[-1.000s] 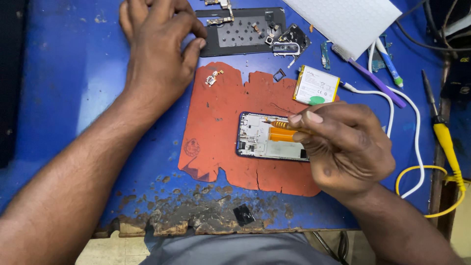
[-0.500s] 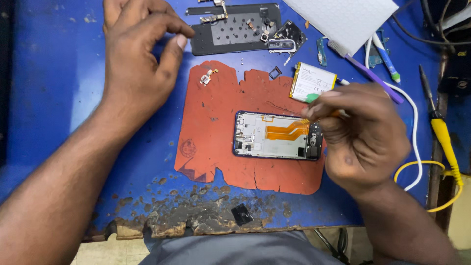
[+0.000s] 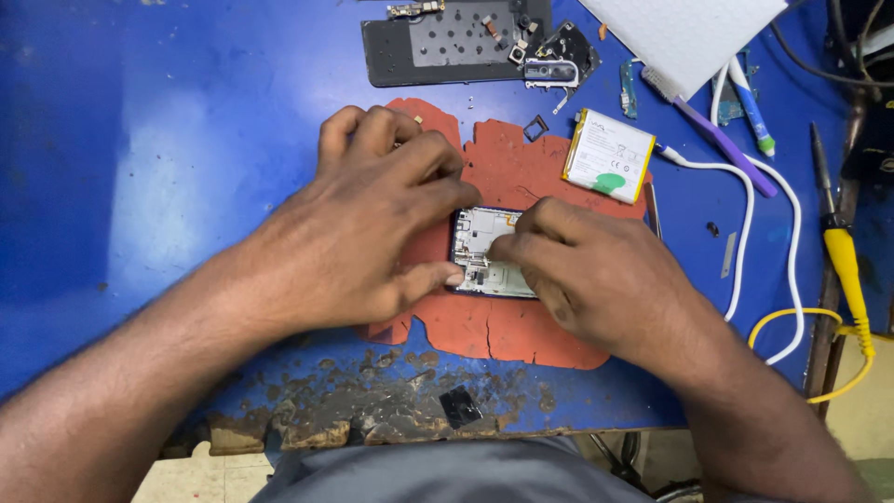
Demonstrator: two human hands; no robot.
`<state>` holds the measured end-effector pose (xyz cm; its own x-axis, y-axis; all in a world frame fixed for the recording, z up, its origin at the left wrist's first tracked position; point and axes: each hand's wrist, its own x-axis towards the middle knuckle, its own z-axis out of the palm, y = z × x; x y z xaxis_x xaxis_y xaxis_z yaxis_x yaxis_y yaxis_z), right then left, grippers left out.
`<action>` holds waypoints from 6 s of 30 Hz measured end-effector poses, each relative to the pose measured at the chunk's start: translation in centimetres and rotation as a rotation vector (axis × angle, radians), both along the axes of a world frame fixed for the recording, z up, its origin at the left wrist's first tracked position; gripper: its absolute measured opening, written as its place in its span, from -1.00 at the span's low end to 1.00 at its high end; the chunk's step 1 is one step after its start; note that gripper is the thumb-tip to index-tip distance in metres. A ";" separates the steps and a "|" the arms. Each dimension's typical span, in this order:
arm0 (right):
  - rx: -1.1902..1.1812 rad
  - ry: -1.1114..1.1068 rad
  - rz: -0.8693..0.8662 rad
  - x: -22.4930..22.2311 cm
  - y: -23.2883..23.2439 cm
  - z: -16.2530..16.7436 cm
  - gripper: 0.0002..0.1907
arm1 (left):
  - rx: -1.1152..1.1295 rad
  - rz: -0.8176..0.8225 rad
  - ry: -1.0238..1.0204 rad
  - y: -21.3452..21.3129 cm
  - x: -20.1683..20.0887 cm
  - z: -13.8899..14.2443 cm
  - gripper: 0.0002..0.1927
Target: The person repairs a disassembled smartphone on a workbench. They use a screwdriver to work on the phone's internal components, manipulate small parts with their fingers, use a metal spudger tool to pry and adjust components inside the phone body, and handle a battery and small removed parts placed on the mat.
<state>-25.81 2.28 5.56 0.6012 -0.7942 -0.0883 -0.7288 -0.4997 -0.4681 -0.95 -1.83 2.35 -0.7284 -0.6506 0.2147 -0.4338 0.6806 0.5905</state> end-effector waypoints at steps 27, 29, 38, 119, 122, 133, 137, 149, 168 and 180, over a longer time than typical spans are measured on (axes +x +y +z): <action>0.238 -0.097 -0.215 0.9 0.4 -0.1 -0.76 | 0.072 0.018 0.114 1.4 -1.3 -1.6 -0.82; 0.199 -0.125 -0.219 0.7 0.3 0.0 -0.76 | 0.068 0.034 0.125 1.3 -1.3 -1.6 -0.83; 0.070 -0.105 -0.259 0.7 0.5 0.4 -0.87 | -0.129 0.309 0.179 -2.2 2.4 -1.7 -0.84; 0.353 -0.967 -0.459 -3.0 0.1 -3.0 -0.77 | 0.067 -0.024 0.114 1.6 -1.4 -0.6 -0.85; 0.297 -1.017 -0.478 -3.1 0.3 -2.8 -0.77 | 0.071 0.012 0.137 0.7 -0.4 -0.3 -0.84; 0.211 -1.067 -0.473 -2.8 0.7 -2.1 -0.74 | 0.039 0.311 -0.136 -3.5 7.1 0.8 -0.86; 0.217 -1.069 -0.474 -2.4 0.9 -1.7 -0.71 | 0.122 0.440 -0.232 -4.7 9.1 -0.3 -0.88; 0.126 -0.897 -0.375 -1.7 1.1 -1.4 -0.62 | -0.098 0.418 -0.185 -4.0 8.3 -1.1 -0.92; 0.131 -0.603 -0.183 -1.6 1.6 -2.6 -0.66 | 0.027 0.022 -0.047 1.7 0.0 -0.3 -0.19; 0.187 -0.630 -0.193 -1.8 1.2 -2.2 -0.70 | -0.029 0.016 -0.171 1.9 0.6 1.2 -0.43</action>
